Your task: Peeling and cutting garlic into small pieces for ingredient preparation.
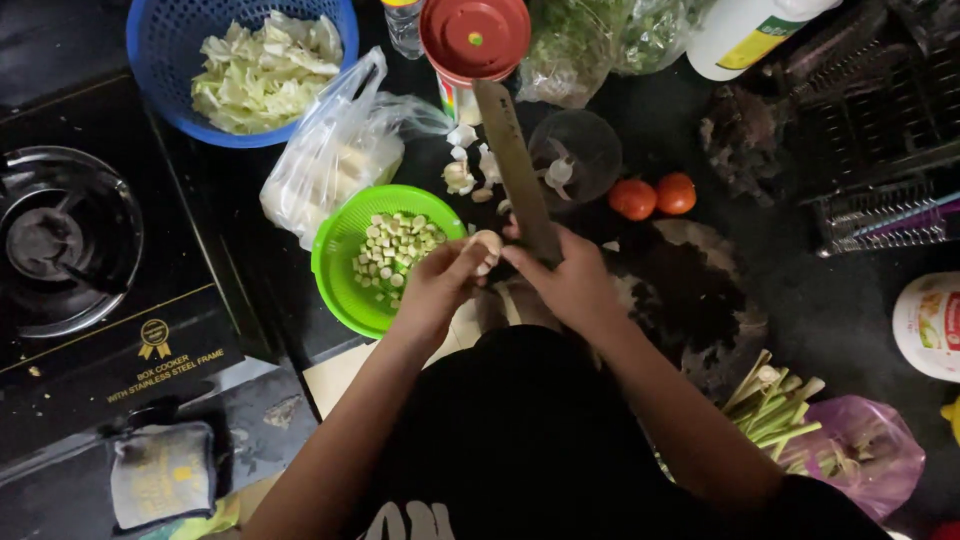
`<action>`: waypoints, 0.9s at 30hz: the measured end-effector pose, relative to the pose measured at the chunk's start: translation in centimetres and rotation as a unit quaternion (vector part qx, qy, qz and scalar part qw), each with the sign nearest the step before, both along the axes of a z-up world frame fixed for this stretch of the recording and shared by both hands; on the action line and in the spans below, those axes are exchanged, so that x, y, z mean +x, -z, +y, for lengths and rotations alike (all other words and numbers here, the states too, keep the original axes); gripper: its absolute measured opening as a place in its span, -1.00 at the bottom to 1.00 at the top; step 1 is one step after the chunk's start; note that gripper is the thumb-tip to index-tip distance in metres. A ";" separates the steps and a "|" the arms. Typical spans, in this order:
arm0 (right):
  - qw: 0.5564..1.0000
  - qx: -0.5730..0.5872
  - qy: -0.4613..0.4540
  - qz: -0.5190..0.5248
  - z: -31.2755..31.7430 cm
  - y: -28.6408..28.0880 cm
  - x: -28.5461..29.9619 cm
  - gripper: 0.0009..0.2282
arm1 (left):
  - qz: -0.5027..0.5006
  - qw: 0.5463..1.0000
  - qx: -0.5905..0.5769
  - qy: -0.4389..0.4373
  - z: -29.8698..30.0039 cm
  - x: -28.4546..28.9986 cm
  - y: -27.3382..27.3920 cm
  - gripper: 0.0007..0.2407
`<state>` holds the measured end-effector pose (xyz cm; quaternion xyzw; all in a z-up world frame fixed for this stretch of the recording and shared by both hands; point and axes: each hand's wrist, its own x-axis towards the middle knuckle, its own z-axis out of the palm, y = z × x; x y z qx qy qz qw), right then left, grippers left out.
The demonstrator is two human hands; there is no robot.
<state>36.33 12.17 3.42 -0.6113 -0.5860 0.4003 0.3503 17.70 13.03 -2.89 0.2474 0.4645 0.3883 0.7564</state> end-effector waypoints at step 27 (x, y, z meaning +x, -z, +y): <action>0.983 -0.141 -0.093 -0.068 -0.2 1.5 2.4 -0.59 | 0.117 0.970 0.091 0.193 -0.2 3.6 5.4 -0.78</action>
